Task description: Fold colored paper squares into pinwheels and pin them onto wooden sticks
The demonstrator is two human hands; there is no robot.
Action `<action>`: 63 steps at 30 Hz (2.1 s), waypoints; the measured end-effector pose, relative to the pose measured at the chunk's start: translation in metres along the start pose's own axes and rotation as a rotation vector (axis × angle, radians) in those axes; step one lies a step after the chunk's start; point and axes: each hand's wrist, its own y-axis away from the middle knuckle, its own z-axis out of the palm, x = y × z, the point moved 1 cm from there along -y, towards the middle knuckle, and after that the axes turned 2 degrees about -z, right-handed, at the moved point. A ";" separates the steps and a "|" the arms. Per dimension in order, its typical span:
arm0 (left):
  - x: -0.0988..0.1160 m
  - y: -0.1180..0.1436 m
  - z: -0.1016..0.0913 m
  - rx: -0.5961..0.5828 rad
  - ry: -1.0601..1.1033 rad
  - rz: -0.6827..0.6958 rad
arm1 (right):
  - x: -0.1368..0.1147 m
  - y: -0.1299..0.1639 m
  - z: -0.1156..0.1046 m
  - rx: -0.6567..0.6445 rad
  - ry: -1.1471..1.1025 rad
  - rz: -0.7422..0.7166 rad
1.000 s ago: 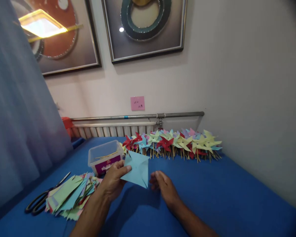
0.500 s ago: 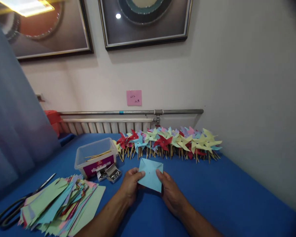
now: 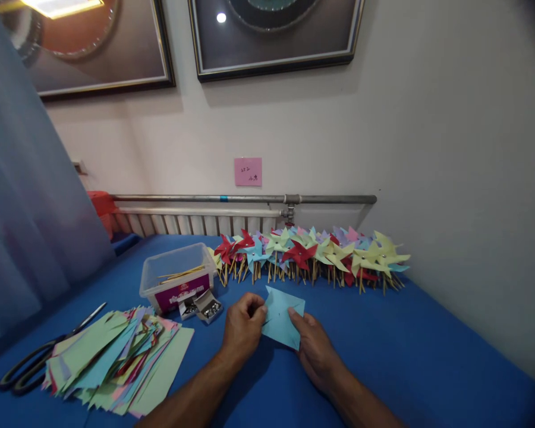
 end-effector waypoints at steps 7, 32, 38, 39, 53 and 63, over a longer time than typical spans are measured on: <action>0.005 0.004 -0.002 -0.117 -0.142 0.283 | 0.002 -0.001 -0.002 0.018 0.048 -0.007; 0.005 0.008 0.001 -0.130 -0.151 0.239 | 0.020 -0.013 -0.017 0.159 0.201 -0.098; -0.005 -0.002 0.004 -0.173 0.106 -0.178 | 0.022 -0.014 -0.019 0.122 0.282 -0.087; -0.008 -0.003 0.005 -0.191 0.121 -0.201 | 0.023 -0.014 -0.020 0.118 0.306 -0.094; -0.012 -0.005 0.006 -0.144 0.128 -0.280 | 0.019 -0.012 -0.016 0.043 0.328 -0.124; -0.010 -0.004 0.007 -0.110 0.046 -0.248 | 0.004 -0.002 0.000 0.049 0.042 -0.068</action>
